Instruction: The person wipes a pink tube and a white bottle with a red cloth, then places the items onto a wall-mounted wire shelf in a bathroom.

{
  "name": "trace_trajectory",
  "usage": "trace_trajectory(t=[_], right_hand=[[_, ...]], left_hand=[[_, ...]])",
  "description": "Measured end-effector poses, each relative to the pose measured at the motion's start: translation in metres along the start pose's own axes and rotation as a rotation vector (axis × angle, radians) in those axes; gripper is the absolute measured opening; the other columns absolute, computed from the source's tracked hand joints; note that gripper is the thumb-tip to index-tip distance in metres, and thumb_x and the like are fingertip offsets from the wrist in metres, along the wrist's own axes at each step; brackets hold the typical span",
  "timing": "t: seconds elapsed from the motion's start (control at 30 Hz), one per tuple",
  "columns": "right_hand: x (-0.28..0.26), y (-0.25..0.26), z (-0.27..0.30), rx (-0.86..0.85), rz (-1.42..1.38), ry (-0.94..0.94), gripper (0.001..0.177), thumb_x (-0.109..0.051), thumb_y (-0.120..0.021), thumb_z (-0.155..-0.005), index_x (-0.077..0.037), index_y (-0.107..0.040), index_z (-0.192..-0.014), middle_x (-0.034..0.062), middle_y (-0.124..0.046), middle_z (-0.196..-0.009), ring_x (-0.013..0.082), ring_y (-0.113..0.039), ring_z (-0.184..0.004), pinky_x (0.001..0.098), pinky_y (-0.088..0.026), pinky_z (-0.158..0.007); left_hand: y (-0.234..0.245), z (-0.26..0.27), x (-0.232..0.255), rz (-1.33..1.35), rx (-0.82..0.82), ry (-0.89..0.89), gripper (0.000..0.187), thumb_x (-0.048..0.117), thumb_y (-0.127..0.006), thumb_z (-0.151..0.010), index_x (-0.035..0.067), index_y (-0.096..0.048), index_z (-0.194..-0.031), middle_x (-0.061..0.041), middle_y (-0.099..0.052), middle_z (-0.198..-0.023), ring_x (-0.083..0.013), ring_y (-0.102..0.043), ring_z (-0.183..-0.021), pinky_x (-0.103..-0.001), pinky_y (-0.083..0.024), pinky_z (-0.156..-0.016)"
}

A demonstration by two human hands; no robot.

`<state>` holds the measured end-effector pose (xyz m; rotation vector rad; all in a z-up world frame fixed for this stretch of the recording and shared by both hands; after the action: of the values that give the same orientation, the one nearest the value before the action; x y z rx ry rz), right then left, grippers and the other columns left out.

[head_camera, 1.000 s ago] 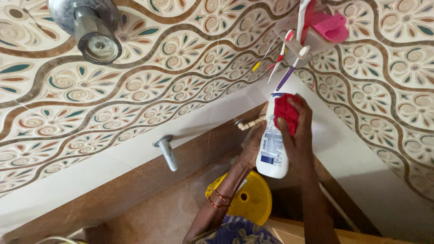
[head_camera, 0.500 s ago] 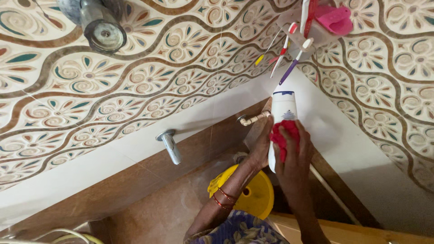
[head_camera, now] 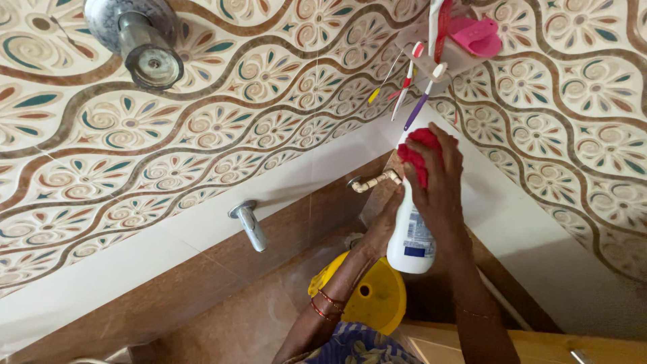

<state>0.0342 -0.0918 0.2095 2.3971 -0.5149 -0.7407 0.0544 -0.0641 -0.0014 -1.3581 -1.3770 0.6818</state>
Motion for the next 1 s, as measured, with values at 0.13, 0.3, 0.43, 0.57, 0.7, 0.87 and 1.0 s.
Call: trace_trajectory(t=[0.13, 0.3, 0.43, 0.57, 0.7, 0.87, 1.0], right_hand=[[-0.037, -0.02, 0.05, -0.002, 0.194, 0.107, 0.042, -0.022, -0.068, -0.099, -0.015, -0.061, -0.14, 0.0183, -0.04, -0.161, 0.0439, -0.039, -0.15, 0.058, -0.032, -0.123], [-0.043, -0.03, 0.136, 0.1, 0.019, -0.091, 0.076, -0.019, -0.087, -0.073, -0.014, -0.051, -0.14, 0.0264, -0.038, -0.152, 0.0407, -0.04, -0.142, 0.0556, -0.043, -0.111], [0.032, -0.026, 0.155, 0.108, -0.345, -0.318, 0.086, -0.005, -0.086, -0.076, -0.01, -0.043, -0.151, 0.02, -0.053, -0.147, 0.0326, -0.058, -0.133, 0.0488, -0.054, -0.107], [0.081, -0.055, 0.189, 0.24, -0.941, -0.65, 0.098, -0.011, -0.081, -0.077, -0.01, -0.024, -0.156, 0.0163, -0.056, -0.141, 0.0336, -0.061, -0.124, 0.0469, -0.055, -0.099], [0.078, -0.075, 0.197, 0.2, -1.681, -0.733, 0.081, -0.016, -0.073, -0.086, -0.006, -0.034, -0.156, 0.0175, -0.058, -0.139, 0.0352, -0.062, -0.119, 0.0492, -0.057, -0.093], [0.059, -0.07, 0.188, 0.122, -1.497, -0.82, 0.079, -0.021, -0.073, -0.087, -0.01, -0.037, -0.156, 0.0102, -0.058, -0.14, 0.0257, -0.062, -0.121, 0.0425, -0.056, -0.096], [0.071, -0.013, 0.181, 0.36, -0.978, -0.788, 0.063, -0.027, -0.068, -0.103, -0.003, -0.039, -0.155, 0.0115, -0.059, -0.141, 0.0237, -0.062, -0.122, 0.0398, -0.056, -0.098]], left_hand=[[-0.007, 0.011, 0.028, -0.036, 0.206, -0.082, 0.071, 0.062, -0.06, -0.093, 0.013, -0.054, -0.143, -0.003, -0.07, -0.123, -0.0159, -0.07, -0.11, -0.034, -0.057, -0.099], [-0.041, 0.016, 0.065, -0.144, 0.222, -0.239, 0.073, 0.066, -0.061, -0.104, 0.0, -0.054, -0.134, -0.015, -0.066, -0.113, -0.0235, -0.067, -0.099, -0.039, -0.058, -0.088], [-0.055, 0.019, 0.069, -0.292, 0.375, -0.326, 0.063, 0.057, -0.068, -0.099, 0.008, -0.05, -0.134, -0.01, -0.061, -0.112, -0.0202, -0.062, -0.102, -0.039, -0.056, -0.089], [-0.057, 0.017, 0.06, -0.624, 0.418, -0.257, 0.064, 0.051, -0.067, -0.098, 0.007, -0.044, -0.139, -0.006, -0.061, -0.123, -0.0171, -0.061, -0.112, -0.036, -0.055, -0.096], [-0.042, 0.008, 0.051, -0.467, 0.122, -0.031, 0.068, 0.045, -0.068, -0.106, -0.006, -0.044, -0.145, -0.017, -0.06, -0.132, -0.0268, -0.06, -0.122, -0.041, -0.053, -0.107], [-0.054, 0.014, 0.035, -0.186, -0.087, 0.165, 0.072, 0.061, -0.056, -0.105, 0.0, -0.05, -0.143, -0.026, -0.069, -0.124, -0.0338, -0.069, -0.116, -0.042, -0.057, -0.1], [-0.029, 0.013, 0.053, -0.135, -0.032, 0.071, 0.079, 0.067, -0.052, -0.11, -0.005, -0.051, -0.143, -0.026, -0.068, -0.121, -0.0368, -0.07, -0.109, -0.049, -0.059, -0.097]])
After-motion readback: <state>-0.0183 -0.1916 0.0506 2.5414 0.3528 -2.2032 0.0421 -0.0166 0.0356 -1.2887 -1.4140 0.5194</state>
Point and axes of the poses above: each hand's wrist, its own z-axis away from the middle knuckle, its own y-axis out of the back of the hand, x = y × z, the point moved 7 cm from there along -z, towards the middle knuckle
